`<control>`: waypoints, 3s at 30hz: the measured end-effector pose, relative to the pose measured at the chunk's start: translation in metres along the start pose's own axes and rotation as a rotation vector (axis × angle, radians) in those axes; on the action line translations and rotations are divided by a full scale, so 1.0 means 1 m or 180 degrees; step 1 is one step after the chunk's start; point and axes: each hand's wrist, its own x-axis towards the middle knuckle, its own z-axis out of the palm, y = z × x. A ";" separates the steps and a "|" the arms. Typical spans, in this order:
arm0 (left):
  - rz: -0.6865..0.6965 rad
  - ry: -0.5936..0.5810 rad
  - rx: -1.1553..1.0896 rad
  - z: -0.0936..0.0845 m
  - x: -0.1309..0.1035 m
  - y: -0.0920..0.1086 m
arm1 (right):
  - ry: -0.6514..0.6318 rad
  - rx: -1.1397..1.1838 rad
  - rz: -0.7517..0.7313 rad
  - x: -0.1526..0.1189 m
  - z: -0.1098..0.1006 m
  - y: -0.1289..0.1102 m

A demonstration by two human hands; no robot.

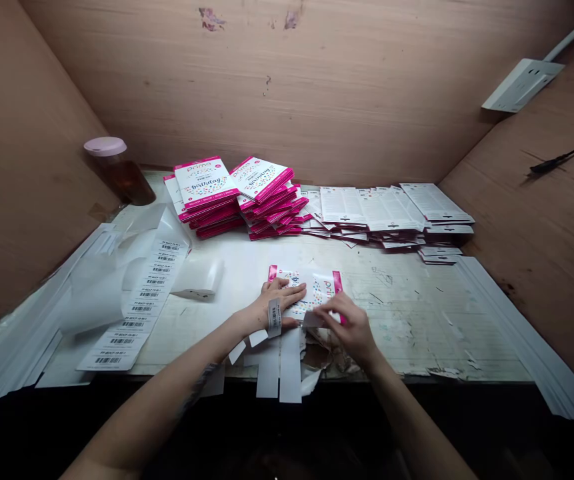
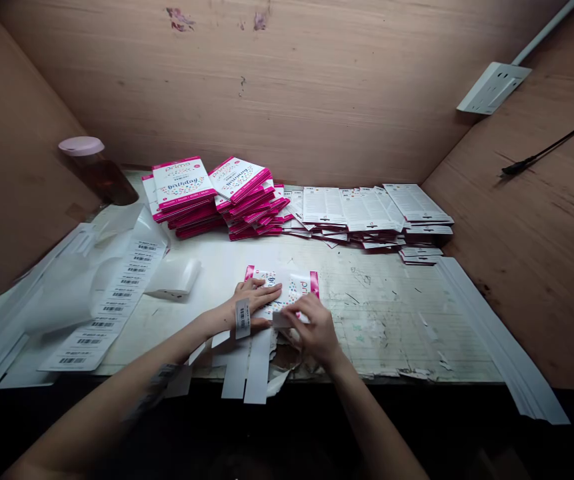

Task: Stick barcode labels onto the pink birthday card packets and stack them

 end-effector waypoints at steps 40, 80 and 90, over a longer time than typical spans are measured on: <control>-0.0322 0.0138 0.0039 0.013 0.009 -0.007 | -0.0148 -0.0417 -0.0002 0.029 0.061 -0.011; -0.0096 0.0242 -0.0030 0.004 0.000 -0.002 | 0.0400 -0.1966 0.1163 0.053 0.048 0.078; -0.0539 0.0105 -0.0359 -0.027 0.022 0.003 | 0.0501 -0.2349 0.0873 -0.053 0.042 0.044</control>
